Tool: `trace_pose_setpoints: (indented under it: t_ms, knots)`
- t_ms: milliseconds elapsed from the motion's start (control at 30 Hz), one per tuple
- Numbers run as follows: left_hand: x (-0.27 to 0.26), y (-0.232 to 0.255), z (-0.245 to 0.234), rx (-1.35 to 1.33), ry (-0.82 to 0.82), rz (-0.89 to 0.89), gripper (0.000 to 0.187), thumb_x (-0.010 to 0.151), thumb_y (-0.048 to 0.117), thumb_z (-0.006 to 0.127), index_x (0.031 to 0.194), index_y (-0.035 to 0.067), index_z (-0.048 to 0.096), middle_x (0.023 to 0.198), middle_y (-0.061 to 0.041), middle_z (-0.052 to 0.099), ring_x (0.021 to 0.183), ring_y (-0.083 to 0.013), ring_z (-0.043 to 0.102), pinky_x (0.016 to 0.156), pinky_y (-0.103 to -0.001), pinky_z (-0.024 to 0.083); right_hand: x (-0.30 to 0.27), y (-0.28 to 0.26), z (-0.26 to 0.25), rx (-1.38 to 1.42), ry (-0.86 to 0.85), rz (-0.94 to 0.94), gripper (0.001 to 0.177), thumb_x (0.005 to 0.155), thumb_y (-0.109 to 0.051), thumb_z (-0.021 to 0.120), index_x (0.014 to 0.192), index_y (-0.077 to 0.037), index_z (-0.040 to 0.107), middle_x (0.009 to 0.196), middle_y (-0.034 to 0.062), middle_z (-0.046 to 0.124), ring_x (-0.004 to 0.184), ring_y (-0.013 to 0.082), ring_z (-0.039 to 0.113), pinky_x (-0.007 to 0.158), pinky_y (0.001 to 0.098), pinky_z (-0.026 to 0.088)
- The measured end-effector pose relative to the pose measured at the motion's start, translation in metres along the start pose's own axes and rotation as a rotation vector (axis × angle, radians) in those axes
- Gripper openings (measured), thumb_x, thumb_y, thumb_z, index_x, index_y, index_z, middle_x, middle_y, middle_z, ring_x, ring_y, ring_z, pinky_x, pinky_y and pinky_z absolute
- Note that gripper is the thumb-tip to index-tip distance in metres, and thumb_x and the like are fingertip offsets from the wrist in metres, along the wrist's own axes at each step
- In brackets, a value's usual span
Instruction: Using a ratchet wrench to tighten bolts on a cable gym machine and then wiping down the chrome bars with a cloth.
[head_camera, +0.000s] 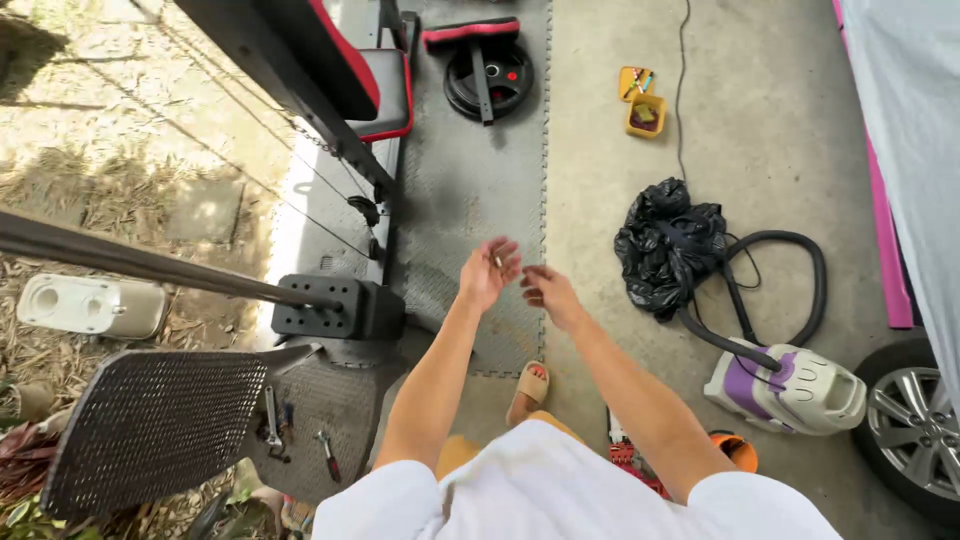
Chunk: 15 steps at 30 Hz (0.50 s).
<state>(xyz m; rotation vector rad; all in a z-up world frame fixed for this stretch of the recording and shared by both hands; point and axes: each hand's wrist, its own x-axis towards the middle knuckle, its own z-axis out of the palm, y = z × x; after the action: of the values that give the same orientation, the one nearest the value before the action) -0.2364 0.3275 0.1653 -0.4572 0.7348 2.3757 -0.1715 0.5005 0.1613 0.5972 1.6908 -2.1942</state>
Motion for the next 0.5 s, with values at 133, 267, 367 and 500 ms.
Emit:
trace_pose_setpoints:
  t_ms: [133,267,367,500]
  knots:
    - [0.047,0.005,0.09,-0.043,-0.093,-0.024,0.04,0.106,0.029,0.036,0.129,0.004,0.058,0.124,-0.015,0.068,0.103,-0.029,0.071,0.089,-0.043,0.059,0.018,-0.073,-0.059,0.07,0.047,-0.015,0.031,0.099,-0.025,0.065,0.124,-0.007,0.067,0.1,0.0041,0.071,0.081,0.0146,0.068,0.071,0.0322,0.055]
    - [0.115,0.001,0.124,0.039,-0.109,-0.044,0.035,0.107,0.025,0.038,0.131,0.006,0.055,0.128,-0.014,0.068,0.106,-0.0284,0.071,0.09,-0.043,0.059,0.049,-0.125,-0.095,0.126,0.06,-0.107,0.027,0.1,-0.024,0.064,0.122,-0.009,0.067,0.099,0.002,0.071,0.083,0.0136,0.068,0.075,0.0306,0.055]
    - [0.187,0.001,0.125,0.125,-0.083,-0.049,0.034,0.105,0.022,0.041,0.132,0.007,0.056,0.127,-0.012,0.069,0.1,-0.0246,0.07,0.086,-0.041,0.058,0.09,-0.155,-0.123,0.111,0.054,-0.108,0.024,0.1,-0.025,0.066,0.12,-0.01,0.068,0.098,0.0006,0.07,0.083,0.0126,0.067,0.075,0.0301,0.054]
    - [0.282,0.017,0.137,0.221,0.006,-0.035,0.037,0.099,0.017,0.043,0.132,0.009,0.059,0.118,-0.009,0.07,0.083,-0.0172,0.064,0.074,-0.036,0.055,0.171,-0.204,-0.154,0.072,0.044,-0.056,0.022,0.098,-0.026,0.068,0.115,-0.013,0.069,0.098,-0.0012,0.071,0.083,0.0114,0.066,0.074,0.0292,0.054]
